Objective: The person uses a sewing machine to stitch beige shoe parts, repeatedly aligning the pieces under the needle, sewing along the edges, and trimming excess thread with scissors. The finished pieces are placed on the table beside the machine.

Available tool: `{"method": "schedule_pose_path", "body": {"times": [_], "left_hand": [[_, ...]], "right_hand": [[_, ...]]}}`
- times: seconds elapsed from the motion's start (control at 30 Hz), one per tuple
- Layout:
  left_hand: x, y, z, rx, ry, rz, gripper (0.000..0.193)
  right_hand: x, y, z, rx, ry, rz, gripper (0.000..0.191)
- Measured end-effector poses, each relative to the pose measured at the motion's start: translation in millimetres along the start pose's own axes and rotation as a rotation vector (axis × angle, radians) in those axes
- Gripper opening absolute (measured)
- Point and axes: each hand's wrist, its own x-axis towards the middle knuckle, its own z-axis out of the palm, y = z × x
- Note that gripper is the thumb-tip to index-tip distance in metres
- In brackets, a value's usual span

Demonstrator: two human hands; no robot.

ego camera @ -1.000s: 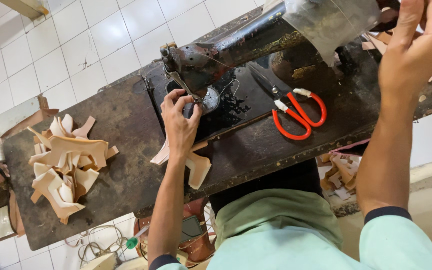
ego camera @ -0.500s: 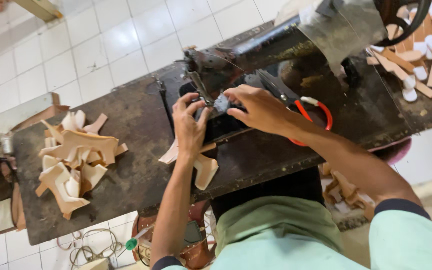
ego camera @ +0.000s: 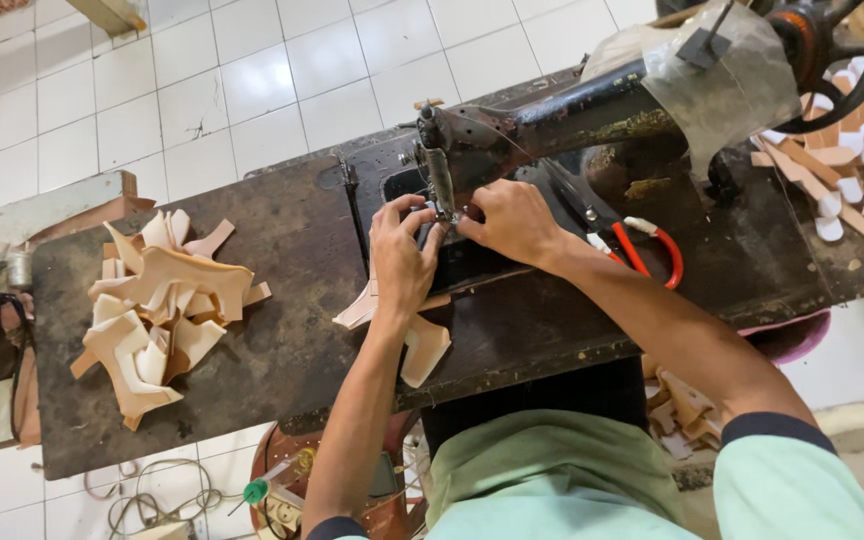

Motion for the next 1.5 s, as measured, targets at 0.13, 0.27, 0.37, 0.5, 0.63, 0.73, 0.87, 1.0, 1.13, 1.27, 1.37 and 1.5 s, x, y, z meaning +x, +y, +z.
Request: {"method": "schedule_pose_path", "body": {"times": [0.13,0.27,0.37,0.5,0.63,0.73,0.87,1.0,1.13,1.27,1.37,1.5], "left_hand": [[-3,4,0,0.159,0.006,0.089,0.015],[-6,6,6,0.438,0.073,0.290,0.016],[-6,5,9,0.501,0.121,0.450,0.018],[-9,8,5,0.541,0.147,0.583,0.019],[-9,16,0,0.509,0.227,0.577,0.018],[-7,19,-3,0.409,0.201,0.514,0.018],[-10,11,-11,0.200,0.219,0.268,0.012],[-25,-14,-35,-0.055,0.323,-0.115,0.016],[-45,-37,-50,0.084,0.199,-0.112,0.026],[-59,-46,-52,0.143,0.082,-0.046,0.043],[-61,-42,-50,0.184,0.046,-0.065,0.045],[-56,-28,-49,0.172,0.035,-0.227,0.023]], "right_hand": [[3,5,-10,0.159,0.001,0.112,0.021],[7,12,-22,0.672,0.017,0.464,0.017],[9,14,-27,1.286,0.111,0.599,0.017],[8,11,-26,1.626,0.153,0.655,0.021],[0,1,-23,0.146,-0.031,0.328,0.024],[-10,2,-20,0.068,0.118,-0.174,0.021],[-26,14,-19,0.134,0.050,-0.255,0.015],[-38,32,-9,0.237,0.009,-0.147,0.017],[-43,56,-4,0.479,-0.011,0.107,0.014],[-40,72,-1,0.988,0.060,0.152,0.014],[-34,70,-1,1.362,0.056,0.109,0.020],[-27,60,-6,1.948,-0.099,0.165,0.012]]}}
